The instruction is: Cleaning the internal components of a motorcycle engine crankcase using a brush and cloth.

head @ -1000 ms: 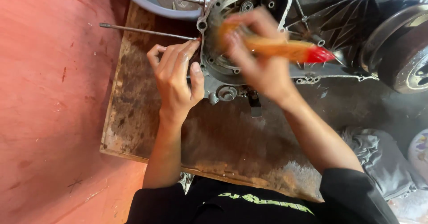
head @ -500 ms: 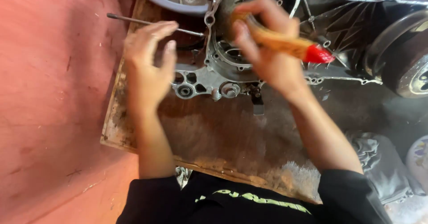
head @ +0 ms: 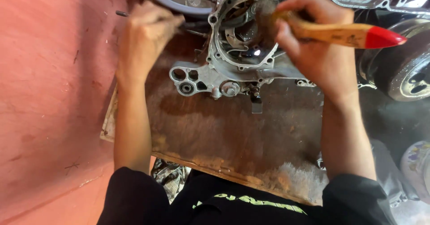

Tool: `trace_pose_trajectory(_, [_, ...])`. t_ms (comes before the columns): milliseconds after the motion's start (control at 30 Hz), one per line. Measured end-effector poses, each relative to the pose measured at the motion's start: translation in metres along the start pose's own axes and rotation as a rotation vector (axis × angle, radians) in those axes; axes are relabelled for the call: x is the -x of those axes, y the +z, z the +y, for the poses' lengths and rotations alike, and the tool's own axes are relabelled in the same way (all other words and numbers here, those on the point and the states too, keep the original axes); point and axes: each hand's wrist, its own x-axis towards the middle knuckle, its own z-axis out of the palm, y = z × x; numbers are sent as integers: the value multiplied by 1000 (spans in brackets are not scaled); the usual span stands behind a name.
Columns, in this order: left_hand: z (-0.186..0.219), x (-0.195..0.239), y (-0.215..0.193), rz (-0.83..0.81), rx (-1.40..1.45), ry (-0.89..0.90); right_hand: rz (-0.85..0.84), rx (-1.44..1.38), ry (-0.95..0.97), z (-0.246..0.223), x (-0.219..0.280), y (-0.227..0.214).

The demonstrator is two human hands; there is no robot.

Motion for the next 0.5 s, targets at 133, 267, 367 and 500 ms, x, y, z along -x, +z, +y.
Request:
trace_pose_trajectory(133, [-13,-28,-7,139,-34,67,161,-8,-115,5,-7,12])
trace_pose_trajectory(267, [-8,-47,-15,147,-13,78,284,-18,-142,12,-13,51])
trace_pose_trajectory(367, [-7,-55,-12,152,4,88,163,-116,-122,1,-7,95])
trace_pose_trajectory(500, [-9,-53,-11,144,23,91,-4,-61,-99,-18,9,77])
